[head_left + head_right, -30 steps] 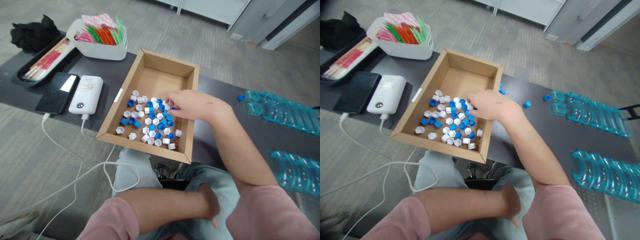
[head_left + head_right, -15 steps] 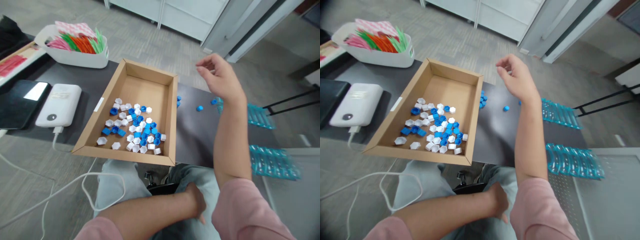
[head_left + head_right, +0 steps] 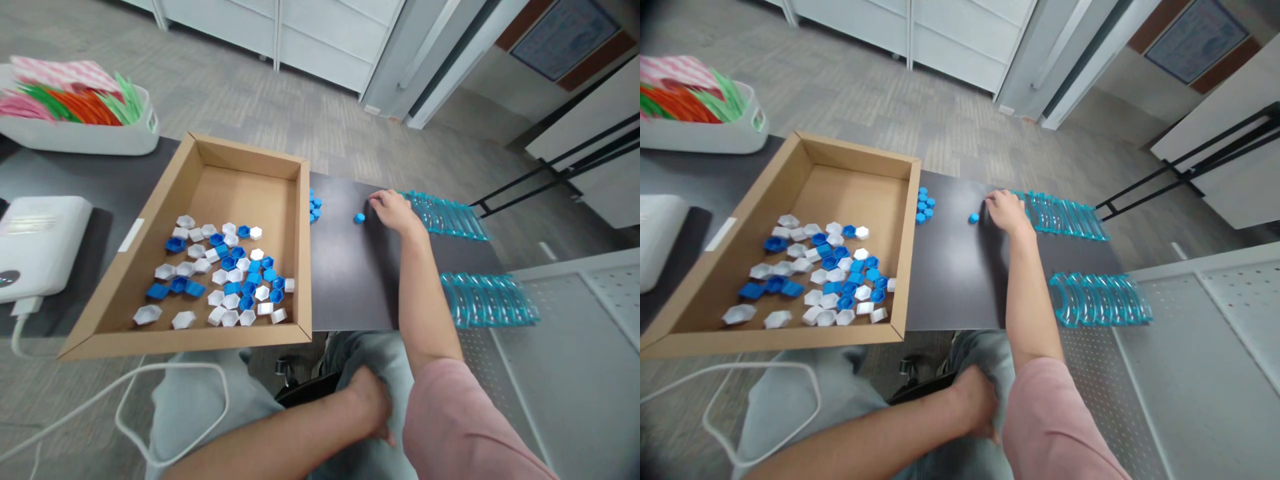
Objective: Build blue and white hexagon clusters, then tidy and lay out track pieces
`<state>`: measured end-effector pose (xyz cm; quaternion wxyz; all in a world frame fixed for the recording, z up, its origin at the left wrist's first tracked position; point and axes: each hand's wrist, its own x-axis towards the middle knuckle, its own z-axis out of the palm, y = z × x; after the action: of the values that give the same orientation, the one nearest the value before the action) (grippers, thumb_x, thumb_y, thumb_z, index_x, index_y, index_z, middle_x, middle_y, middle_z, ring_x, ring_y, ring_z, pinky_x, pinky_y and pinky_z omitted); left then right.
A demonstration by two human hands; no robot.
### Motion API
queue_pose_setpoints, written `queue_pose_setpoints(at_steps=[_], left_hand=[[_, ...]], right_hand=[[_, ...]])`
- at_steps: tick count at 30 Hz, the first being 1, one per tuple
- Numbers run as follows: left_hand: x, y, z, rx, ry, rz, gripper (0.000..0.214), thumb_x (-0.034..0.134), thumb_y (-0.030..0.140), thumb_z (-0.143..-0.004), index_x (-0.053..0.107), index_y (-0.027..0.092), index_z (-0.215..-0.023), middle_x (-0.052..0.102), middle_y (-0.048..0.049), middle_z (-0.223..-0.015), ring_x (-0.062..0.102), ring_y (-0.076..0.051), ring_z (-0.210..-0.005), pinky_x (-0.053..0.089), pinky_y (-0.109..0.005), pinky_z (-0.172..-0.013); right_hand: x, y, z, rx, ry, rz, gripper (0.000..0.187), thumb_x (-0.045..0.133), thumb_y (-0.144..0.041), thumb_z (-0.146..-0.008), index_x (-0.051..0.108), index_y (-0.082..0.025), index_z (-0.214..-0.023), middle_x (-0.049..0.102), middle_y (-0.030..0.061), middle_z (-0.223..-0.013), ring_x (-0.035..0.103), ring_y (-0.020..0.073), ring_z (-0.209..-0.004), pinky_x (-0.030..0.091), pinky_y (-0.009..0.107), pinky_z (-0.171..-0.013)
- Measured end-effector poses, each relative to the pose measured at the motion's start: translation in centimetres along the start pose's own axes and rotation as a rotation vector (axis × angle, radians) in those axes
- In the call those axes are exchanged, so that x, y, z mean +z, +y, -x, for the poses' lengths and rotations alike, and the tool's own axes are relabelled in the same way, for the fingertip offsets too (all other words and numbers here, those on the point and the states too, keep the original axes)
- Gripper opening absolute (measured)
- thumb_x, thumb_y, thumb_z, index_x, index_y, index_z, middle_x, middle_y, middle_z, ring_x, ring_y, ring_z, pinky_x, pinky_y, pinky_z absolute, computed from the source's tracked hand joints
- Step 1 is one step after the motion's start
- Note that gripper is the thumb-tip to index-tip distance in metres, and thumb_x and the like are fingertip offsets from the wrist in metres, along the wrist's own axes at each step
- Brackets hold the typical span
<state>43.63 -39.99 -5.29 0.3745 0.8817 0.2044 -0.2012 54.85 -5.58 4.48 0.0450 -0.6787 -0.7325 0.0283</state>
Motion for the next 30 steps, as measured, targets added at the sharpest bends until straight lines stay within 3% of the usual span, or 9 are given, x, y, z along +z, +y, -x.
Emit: queue_pose_setpoints(at_steps=[3,6,9,13,17,21,27,30], left_hand=[[-0.6,-0.1,0.4,0.088,-0.088,-0.047,0.055,0.085,0.059,-0.101,0.09,0.019,-0.139,0.088,-0.0241,-0.122,0.084,-0.038,-0.121,0.061,-0.046,-0.097],[-1.0,-0.2,0.9,0.102,-0.101,-0.043,0.057,0.083,0.059,-0.103,0.088,0.016,-0.141,0.087,-0.0251,-0.122,0.084,-0.038,-0.122,0.061,-0.045,-0.097],[-1.2,-0.4,1.2,0.12,-0.087,-0.037,0.056,0.082,0.058,-0.104,0.089,0.014,-0.138,0.087,-0.0255,-0.124,0.084,-0.038,-0.124,0.06,-0.045,-0.098],[-1.3,-0.5,1.5,0.115,-0.099,-0.049,0.056,0.081,0.059,-0.105,0.089,0.014,-0.137,0.087,-0.0254,-0.122,0.084,-0.038,-0.124,0.06,-0.044,-0.097],[-1.5,-0.6,1.8,0.132,-0.118,-0.061,0.06,0.074,0.062,-0.11,0.088,0.011,-0.138,0.087,-0.0262,-0.124,0.083,-0.037,-0.125,0.06,-0.045,-0.097],[-1.5,-0.7,1.7,0.125,-0.118,-0.056,0.058,0.076,0.062,-0.108,0.089,0.012,-0.134,0.086,-0.0255,-0.126,0.084,-0.037,-0.125,0.06,-0.043,-0.096],[-1.5,-0.6,1.5,0.134,-0.125,-0.048,0.059,0.078,0.061,-0.107,0.088,0.01,-0.135,0.087,-0.0253,-0.126,0.083,-0.038,-0.125,0.06,-0.044,-0.098],[-1.3,-0.7,1.3,0.129,-0.112,-0.039,0.056,0.079,0.062,-0.106,0.09,0.014,-0.133,0.087,-0.0242,-0.125,0.084,-0.037,-0.124,0.06,-0.043,-0.097]], right_hand=[[-0.8,0.5,-0.2,-0.059,0.074,-0.035,0.043,0.049,-0.034,-0.117,0.081,-0.029,-0.144,0.076,0.0184,-0.156,0.063,0.0446,-0.151,0.05,0.07,-0.129],[-1.0,1.3,-0.1,-0.08,0.123,-0.026,0.042,0.05,-0.031,-0.117,0.08,-0.025,-0.146,0.075,0.0214,-0.156,0.061,0.0429,-0.156,0.044,0.068,-0.136],[-0.5,1.8,-0.1,-0.049,0.057,-0.009,0.038,0.057,-0.031,-0.115,0.081,-0.022,-0.143,0.075,0.0227,-0.155,0.062,0.045,-0.154,0.044,0.069,-0.136],[0.3,1.8,-0.4,-0.101,-0.103,-0.09,0.031,0.062,-0.031,-0.113,0.085,-0.022,-0.132,0.081,0.0196,-0.141,0.071,0.0404,-0.144,0.053,0.06,-0.132],[0.1,1.3,-0.3,-0.15,-0.128,-0.268,0.031,0.067,-0.035,-0.111,0.086,-0.024,-0.132,0.084,0.0158,-0.136,0.079,0.035,-0.129,0.062,0.055,-0.122],[-1.1,0.3,0.9,-0.221,-0.204,-0.382,0.047,0.076,-0.053,-0.107,0.082,-0.03,-0.146,0.081,0.0127,-0.15,0.075,0.0381,-0.138,0.061,0.059,-0.124],[-2.5,-0.5,2.7,-0.121,-0.302,-0.068,0.108,0.105,-0.082,-0.071,0.074,-0.031,-0.161,0.062,0.0202,-0.168,0.052,0.0596,-0.161,0.046,0.073,-0.135],[-2.2,-0.3,2.5,-0.156,-0.333,-0.106,0.101,0.103,-0.08,-0.076,0.072,-0.033,-0.16,0.063,0.0186,-0.161,0.06,0.0536,-0.155,0.049,0.068,-0.133]])
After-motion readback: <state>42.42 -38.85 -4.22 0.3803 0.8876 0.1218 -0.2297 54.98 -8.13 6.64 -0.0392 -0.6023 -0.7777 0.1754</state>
